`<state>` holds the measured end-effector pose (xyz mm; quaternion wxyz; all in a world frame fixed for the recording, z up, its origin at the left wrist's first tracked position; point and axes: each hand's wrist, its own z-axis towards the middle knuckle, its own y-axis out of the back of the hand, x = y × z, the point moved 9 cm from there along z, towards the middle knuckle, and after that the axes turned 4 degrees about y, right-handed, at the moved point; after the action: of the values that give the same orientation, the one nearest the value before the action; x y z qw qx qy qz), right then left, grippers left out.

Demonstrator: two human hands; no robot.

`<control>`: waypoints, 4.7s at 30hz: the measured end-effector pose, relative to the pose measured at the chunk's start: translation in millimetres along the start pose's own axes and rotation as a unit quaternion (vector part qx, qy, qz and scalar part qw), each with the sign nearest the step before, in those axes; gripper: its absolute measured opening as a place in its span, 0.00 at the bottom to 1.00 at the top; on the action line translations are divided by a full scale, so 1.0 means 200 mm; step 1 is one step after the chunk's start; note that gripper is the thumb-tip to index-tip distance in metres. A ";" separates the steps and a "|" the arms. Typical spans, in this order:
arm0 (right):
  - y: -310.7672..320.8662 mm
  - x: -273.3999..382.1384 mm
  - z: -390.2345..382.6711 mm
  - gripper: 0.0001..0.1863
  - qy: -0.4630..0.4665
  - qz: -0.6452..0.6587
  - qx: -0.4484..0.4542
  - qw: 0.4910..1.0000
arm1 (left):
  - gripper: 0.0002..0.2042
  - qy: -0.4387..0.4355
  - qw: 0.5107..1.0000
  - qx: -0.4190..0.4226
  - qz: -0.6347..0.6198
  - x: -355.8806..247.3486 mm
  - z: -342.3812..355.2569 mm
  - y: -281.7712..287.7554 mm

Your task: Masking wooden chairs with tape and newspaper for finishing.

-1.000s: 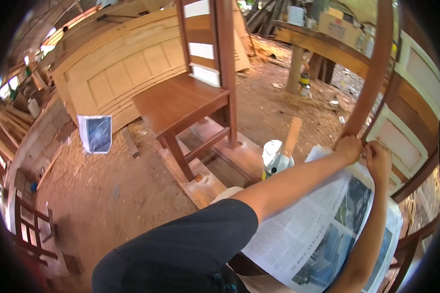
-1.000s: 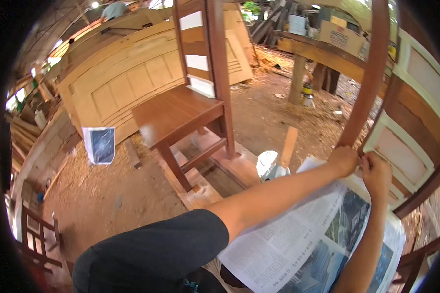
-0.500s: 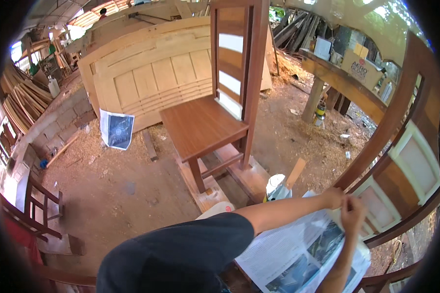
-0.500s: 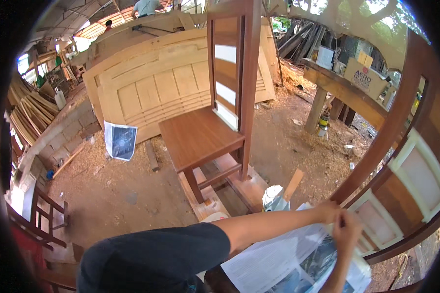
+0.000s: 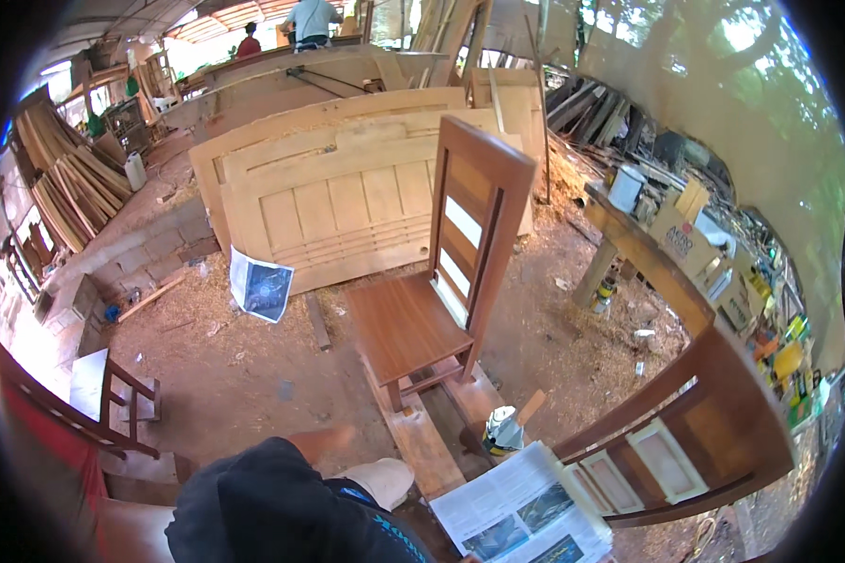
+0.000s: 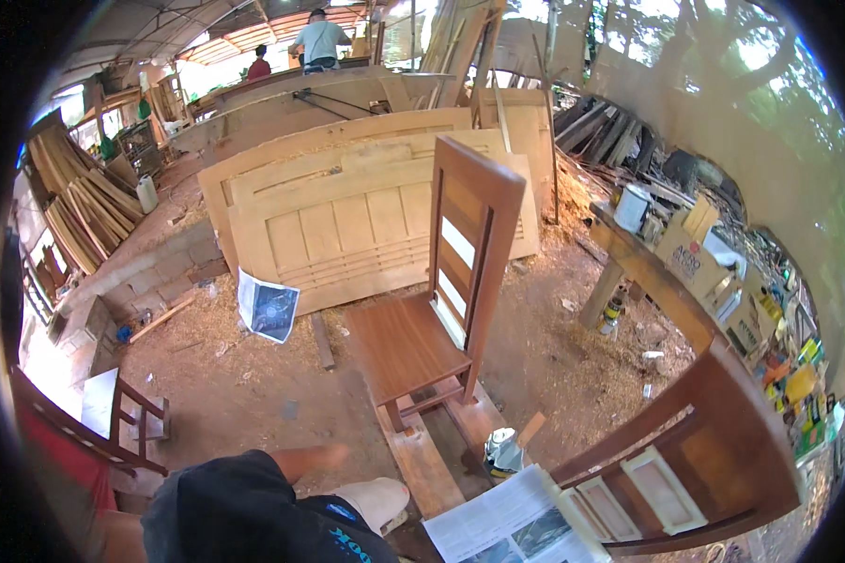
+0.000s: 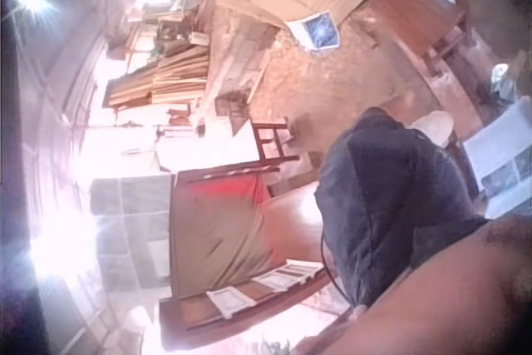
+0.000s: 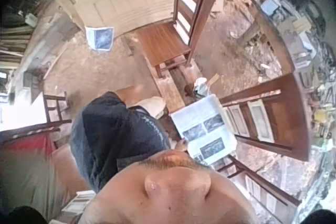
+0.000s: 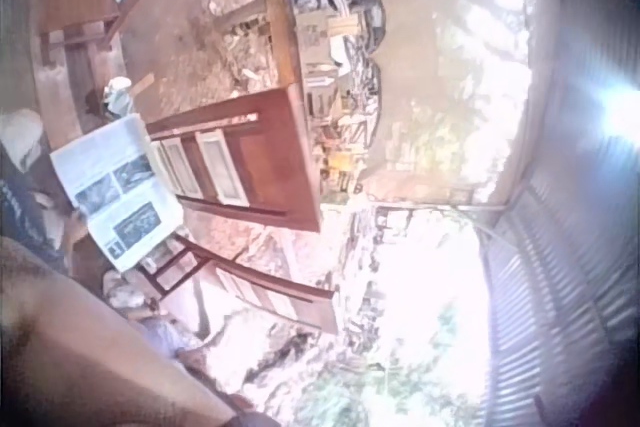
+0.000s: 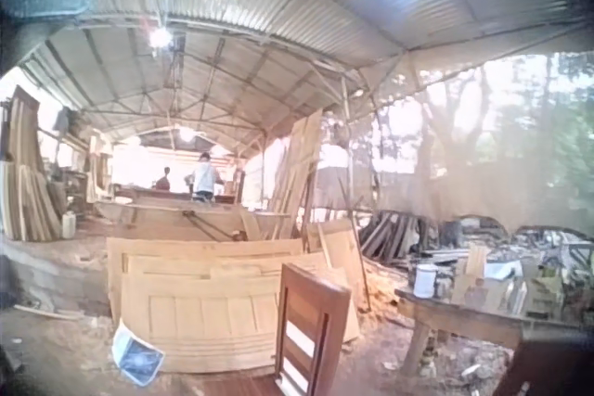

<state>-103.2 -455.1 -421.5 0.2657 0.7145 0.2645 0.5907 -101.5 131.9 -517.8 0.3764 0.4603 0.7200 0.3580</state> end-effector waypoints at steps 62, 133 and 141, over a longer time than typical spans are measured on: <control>0.10 -0.58 -1.50 0.20 -0.492 0.125 -0.155 0.847 | 0.16 -0.203 0.955 0.213 0.027 -1.43 -0.04 0.65; -1.25 1.31 -1.18 0.16 -0.447 0.099 0.135 0.879 | 0.14 0.002 0.963 -0.216 -0.159 0.74 2.27 1.99; -1.30 1.40 -1.28 0.15 -0.482 0.037 0.139 0.865 | 0.12 -0.041 0.952 -0.277 -0.123 0.49 2.99 2.01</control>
<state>-325.8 -57.9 -363.3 0.2359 0.9489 0.1563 0.1397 548.6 452.0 -467.2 0.5596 0.2601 0.6271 0.4753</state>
